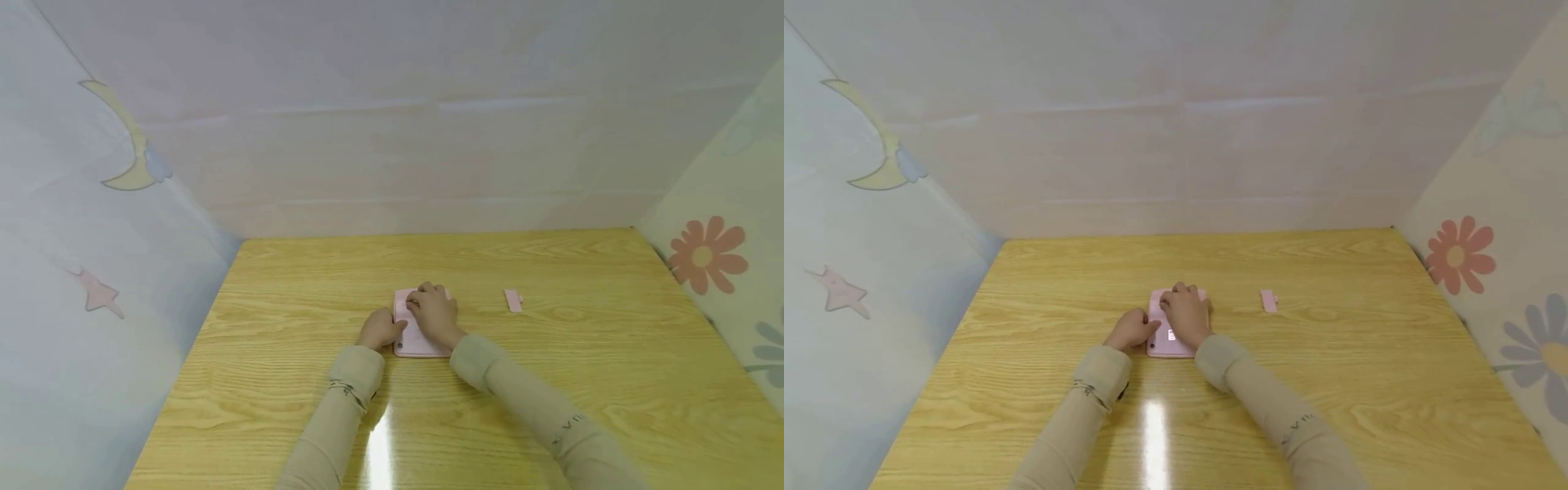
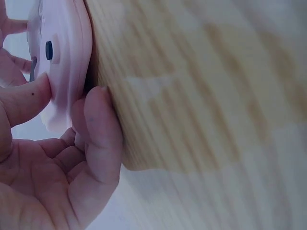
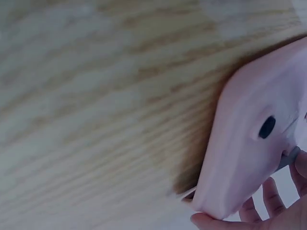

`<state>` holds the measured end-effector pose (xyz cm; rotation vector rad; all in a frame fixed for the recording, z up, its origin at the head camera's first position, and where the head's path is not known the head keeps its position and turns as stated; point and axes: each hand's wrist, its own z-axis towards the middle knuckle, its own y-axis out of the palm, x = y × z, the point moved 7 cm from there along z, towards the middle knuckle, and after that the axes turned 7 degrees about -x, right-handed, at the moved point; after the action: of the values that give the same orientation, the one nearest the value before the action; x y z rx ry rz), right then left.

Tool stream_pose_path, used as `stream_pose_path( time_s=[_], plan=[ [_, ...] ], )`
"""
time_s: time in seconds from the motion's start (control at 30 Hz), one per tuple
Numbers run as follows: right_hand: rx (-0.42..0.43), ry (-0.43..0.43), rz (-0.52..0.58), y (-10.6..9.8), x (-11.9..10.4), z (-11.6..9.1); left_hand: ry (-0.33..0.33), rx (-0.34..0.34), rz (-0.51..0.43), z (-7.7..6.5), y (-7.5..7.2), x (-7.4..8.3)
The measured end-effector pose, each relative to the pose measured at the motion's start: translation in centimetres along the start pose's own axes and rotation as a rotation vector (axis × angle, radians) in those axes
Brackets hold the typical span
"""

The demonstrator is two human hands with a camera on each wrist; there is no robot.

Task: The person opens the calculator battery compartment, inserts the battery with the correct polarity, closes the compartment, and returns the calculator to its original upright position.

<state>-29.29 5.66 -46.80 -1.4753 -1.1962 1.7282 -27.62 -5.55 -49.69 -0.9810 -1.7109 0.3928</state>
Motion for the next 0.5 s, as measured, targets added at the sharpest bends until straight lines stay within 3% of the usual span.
stream_pose_path(
  time_s=[0.5],
  plan=[
    [0.072, 0.053, 0.084, -0.29, 0.16, 0.23, 0.005, 0.009, 0.02, 0.51, -0.05, -0.15]
  ],
)
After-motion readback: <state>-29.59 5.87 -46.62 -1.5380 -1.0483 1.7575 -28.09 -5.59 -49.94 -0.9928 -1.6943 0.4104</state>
